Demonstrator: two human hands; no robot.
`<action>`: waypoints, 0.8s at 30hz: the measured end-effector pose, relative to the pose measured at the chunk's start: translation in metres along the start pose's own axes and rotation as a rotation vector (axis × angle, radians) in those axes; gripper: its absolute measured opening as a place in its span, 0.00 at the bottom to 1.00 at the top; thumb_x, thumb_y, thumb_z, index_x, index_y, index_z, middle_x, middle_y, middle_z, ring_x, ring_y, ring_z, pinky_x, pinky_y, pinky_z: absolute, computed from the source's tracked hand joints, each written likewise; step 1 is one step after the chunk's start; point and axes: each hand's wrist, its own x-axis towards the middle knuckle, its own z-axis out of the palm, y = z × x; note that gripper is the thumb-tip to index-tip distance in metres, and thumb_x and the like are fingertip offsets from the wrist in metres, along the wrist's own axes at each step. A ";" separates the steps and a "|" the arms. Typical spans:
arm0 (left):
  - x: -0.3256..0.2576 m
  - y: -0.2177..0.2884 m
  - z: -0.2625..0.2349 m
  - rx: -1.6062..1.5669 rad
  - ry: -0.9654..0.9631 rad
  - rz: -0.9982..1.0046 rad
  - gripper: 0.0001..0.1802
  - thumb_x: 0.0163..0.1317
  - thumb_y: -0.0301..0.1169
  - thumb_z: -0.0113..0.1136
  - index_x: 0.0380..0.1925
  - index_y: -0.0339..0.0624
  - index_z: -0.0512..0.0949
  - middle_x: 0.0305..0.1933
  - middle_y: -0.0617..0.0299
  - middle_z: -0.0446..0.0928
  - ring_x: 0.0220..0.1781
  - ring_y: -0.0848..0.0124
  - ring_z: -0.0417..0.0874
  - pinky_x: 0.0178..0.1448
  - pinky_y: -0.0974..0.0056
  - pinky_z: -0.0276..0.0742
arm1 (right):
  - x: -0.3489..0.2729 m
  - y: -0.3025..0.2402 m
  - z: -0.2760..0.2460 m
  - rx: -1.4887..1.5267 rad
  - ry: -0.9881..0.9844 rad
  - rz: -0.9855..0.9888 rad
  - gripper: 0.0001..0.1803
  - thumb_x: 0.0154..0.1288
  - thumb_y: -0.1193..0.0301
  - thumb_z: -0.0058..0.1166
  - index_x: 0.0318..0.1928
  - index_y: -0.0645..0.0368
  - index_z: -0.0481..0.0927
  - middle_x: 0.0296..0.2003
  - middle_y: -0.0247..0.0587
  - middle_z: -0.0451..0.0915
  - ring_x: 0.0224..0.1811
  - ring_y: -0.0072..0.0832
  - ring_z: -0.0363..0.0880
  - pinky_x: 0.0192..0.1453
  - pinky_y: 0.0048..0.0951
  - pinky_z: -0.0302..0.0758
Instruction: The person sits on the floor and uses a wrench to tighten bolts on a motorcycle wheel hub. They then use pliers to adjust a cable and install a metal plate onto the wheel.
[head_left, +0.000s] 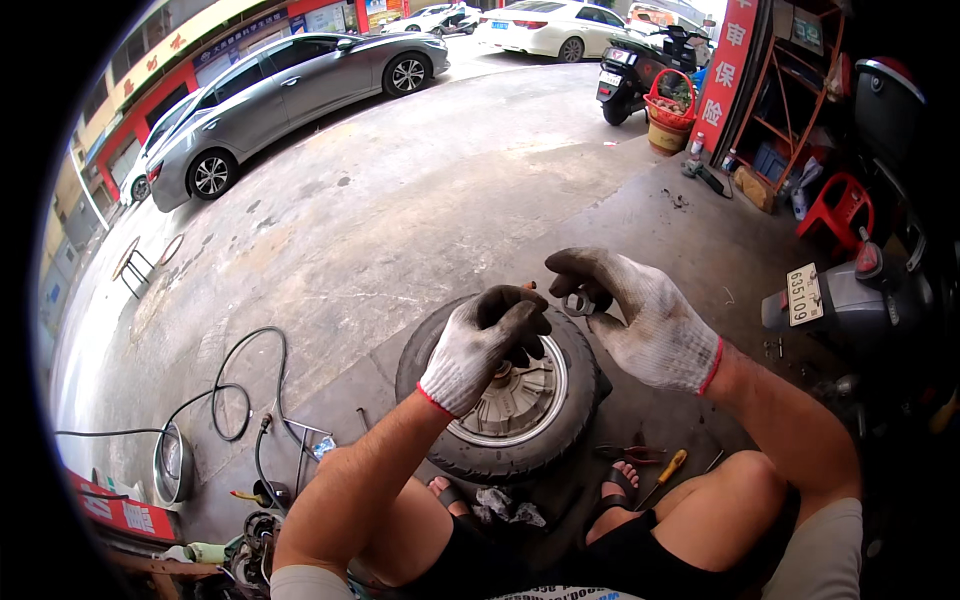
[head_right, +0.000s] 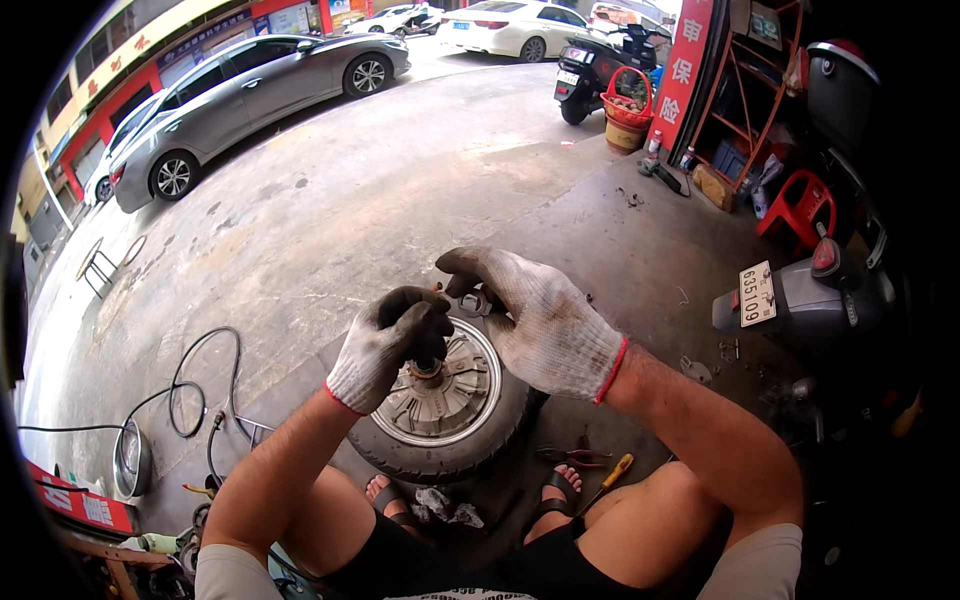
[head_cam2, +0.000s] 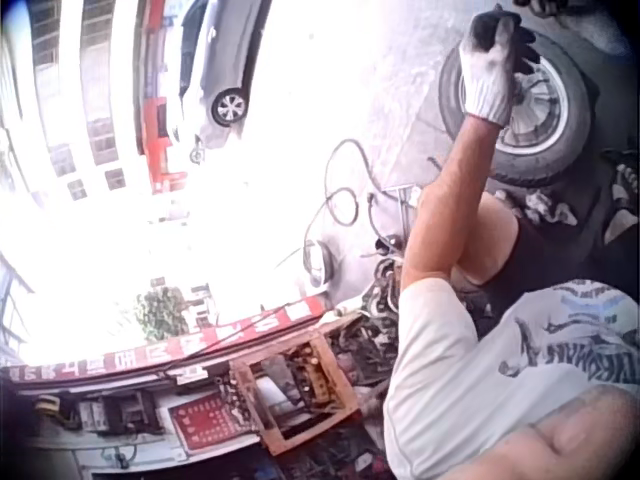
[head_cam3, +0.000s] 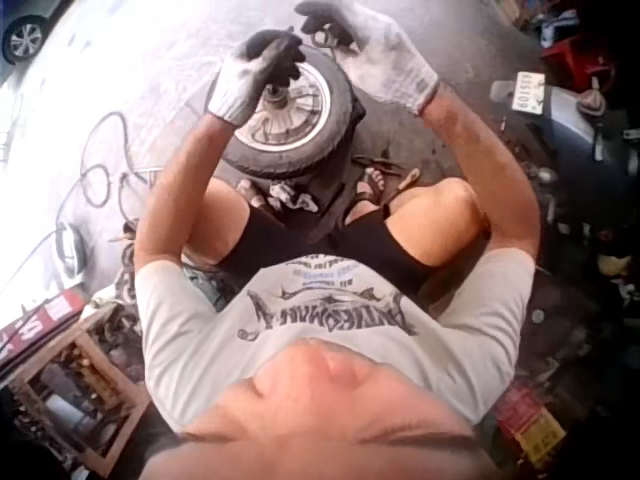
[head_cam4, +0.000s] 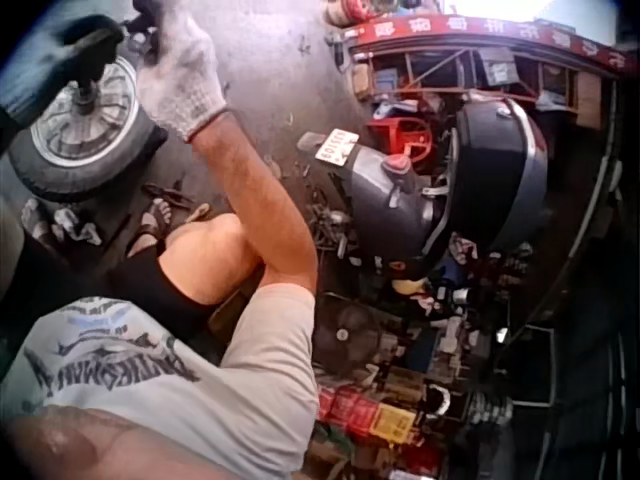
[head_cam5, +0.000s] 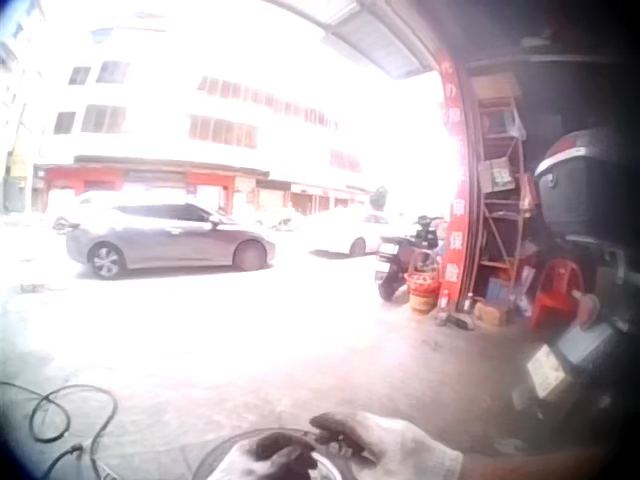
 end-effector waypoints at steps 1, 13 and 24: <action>-0.002 0.000 0.001 -0.007 0.001 -0.007 0.18 0.75 0.40 0.58 0.50 0.34 0.77 0.37 0.59 0.82 0.32 0.75 0.81 0.36 0.68 0.78 | 0.006 0.004 0.010 -0.039 0.020 -0.038 0.28 0.60 0.89 0.53 0.61 0.62 0.74 0.48 0.52 0.83 0.50 0.42 0.86 0.52 0.36 0.83; 0.002 -0.001 0.001 0.043 0.139 -0.023 0.13 0.72 0.35 0.61 0.35 0.34 0.80 0.26 0.63 0.79 0.23 0.76 0.78 0.28 0.69 0.73 | 0.007 0.029 0.044 -0.092 0.107 0.001 0.19 0.56 0.84 0.61 0.50 0.64 0.79 0.48 0.52 0.79 0.45 0.50 0.84 0.48 0.39 0.83; 0.016 0.006 -0.037 0.320 0.363 0.273 0.13 0.76 0.33 0.54 0.41 0.33 0.81 0.29 0.61 0.81 0.29 0.78 0.78 0.34 0.70 0.74 | 0.017 0.052 0.027 0.398 0.223 0.285 0.18 0.64 0.88 0.58 0.54 0.66 0.78 0.48 0.39 0.82 0.52 0.24 0.80 0.60 0.27 0.78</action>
